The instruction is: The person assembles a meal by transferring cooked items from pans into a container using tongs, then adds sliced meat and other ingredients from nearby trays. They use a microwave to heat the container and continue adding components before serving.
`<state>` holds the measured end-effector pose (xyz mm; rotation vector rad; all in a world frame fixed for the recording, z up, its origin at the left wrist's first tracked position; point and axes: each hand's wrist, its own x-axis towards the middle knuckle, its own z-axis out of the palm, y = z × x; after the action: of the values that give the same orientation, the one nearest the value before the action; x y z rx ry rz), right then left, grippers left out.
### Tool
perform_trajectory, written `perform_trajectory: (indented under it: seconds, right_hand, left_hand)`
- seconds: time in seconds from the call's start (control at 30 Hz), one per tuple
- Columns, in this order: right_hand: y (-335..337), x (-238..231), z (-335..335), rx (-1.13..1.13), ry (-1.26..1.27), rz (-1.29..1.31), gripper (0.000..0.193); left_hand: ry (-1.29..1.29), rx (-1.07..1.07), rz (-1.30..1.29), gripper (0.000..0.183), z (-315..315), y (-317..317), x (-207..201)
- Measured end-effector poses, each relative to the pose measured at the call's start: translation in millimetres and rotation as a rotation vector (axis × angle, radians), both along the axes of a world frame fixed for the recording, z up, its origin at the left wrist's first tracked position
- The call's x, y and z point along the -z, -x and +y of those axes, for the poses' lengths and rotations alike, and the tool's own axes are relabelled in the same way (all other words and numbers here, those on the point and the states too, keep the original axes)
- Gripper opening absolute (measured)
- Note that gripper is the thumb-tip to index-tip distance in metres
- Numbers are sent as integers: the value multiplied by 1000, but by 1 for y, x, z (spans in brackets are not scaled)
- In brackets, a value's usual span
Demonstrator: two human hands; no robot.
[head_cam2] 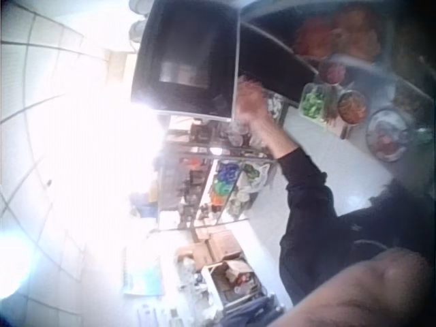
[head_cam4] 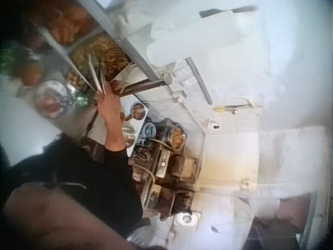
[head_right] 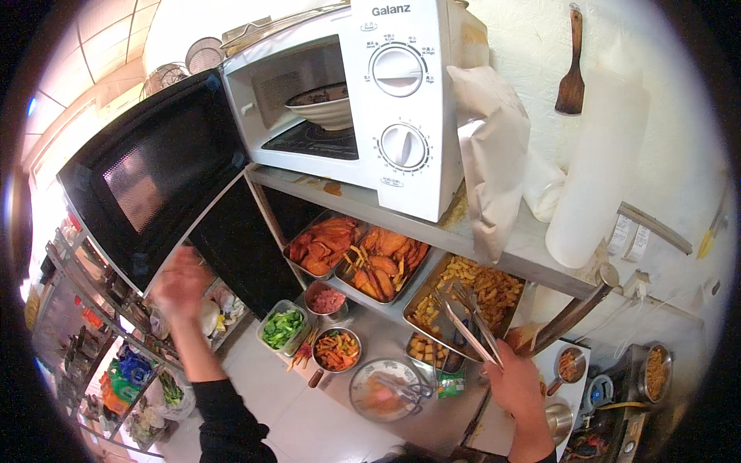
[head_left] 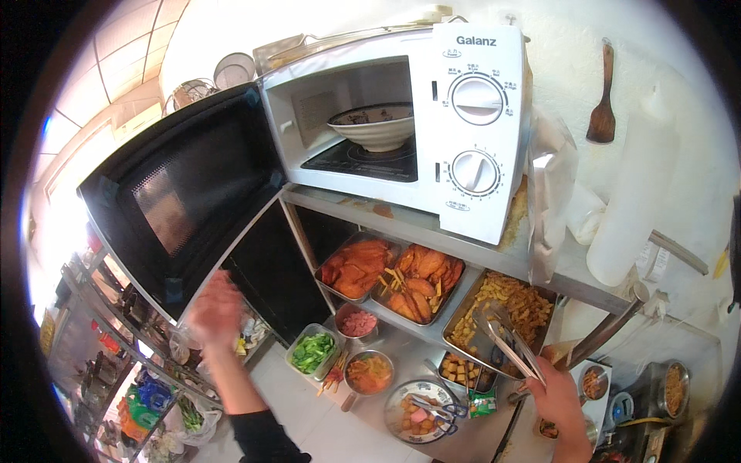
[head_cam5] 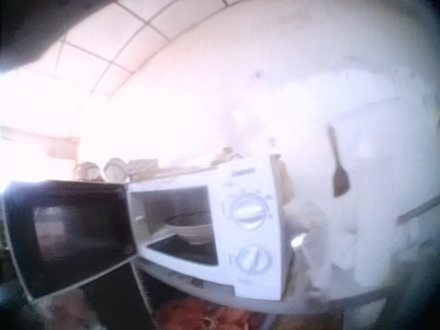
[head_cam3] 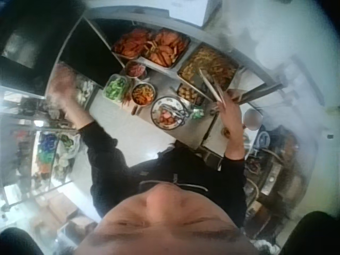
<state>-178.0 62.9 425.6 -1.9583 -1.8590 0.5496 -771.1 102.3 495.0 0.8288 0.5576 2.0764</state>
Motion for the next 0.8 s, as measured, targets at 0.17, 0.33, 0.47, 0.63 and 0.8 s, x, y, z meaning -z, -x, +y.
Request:
perform_trajectory:
  seconds: [0.17, 0.33, 0.47, 0.63, 0.8]
  right_hand:
    - [12, -1, -12, -35, -66, 3, 53]
    - [24, 6, -24, 12, -20, 77, 46]
    - [22, 14, -29, -18, -78, 78, 47]
    - [11, 8, -25, -28, -26, 88, 52]
    - [6, 11, -18, 11, 157, 140, 51]
  left_hand:
    - [17, 113, 445, 50, 137, -121, -92]
    - [435, 150, 513, 50, 254, -161, -185]
    - [384, 223, 512, 39, 263, -162, -178]
    - [245, 12, 582, 34, 141, -120, -163]
    - [376, -88, 517, 30, -44, -104, -84]
